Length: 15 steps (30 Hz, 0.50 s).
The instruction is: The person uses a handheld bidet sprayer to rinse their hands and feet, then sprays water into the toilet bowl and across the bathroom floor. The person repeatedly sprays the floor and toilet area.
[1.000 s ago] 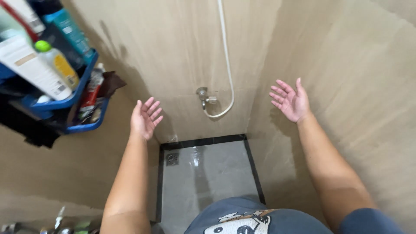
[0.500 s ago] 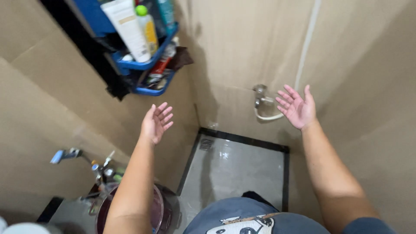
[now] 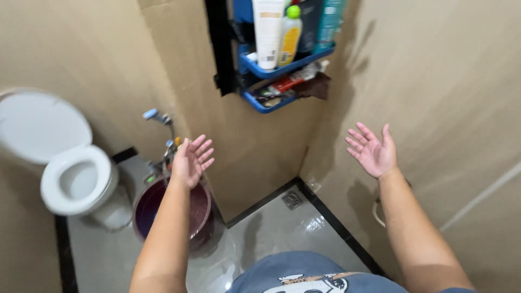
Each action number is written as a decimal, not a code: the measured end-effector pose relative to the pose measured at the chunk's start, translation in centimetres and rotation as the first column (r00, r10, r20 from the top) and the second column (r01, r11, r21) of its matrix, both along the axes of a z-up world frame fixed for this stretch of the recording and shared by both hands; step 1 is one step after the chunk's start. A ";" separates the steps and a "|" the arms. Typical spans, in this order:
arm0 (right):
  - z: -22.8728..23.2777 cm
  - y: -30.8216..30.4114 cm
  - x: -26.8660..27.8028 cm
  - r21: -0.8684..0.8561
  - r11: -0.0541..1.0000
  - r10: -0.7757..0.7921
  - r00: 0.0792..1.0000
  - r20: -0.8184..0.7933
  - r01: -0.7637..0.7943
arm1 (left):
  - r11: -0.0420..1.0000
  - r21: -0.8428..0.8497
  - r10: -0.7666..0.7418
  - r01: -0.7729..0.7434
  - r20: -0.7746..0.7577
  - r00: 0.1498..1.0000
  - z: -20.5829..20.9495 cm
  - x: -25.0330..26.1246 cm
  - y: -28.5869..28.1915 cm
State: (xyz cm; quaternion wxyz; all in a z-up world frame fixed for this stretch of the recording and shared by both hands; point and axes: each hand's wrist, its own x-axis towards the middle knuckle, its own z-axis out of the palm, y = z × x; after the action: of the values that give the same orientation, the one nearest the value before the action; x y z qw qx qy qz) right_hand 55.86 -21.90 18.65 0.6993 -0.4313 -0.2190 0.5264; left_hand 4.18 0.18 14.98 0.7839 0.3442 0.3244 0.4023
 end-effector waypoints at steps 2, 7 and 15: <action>-0.6 2.1 -0.1 -0.019 0.995 0.102 0.995 0.005 -0.102 | 0.994 -0.016 0.113 -0.112 0.013 0.994 -0.3 -2.1 -3.0; -1.7 8.1 -4.0 -0.105 0.928 0.361 0.933 0.002 -0.358 | 0.903 -0.090 0.425 -0.421 0.044 0.904 -3.0 -9.3 -10.8; -4.9 14.2 -19.5 -0.117 0.689 0.704 0.699 -0.126 -0.715 | 0.594 -0.117 0.802 -0.796 0.007 0.597 -2.9 -22.1 -27.1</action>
State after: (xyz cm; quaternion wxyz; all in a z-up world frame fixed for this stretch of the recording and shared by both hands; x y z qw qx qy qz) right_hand 36.41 -7.73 13.76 0.4127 -0.3476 -0.3018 0.7860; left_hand -17.96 -26.93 12.09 0.5465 0.1100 0.4408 0.7035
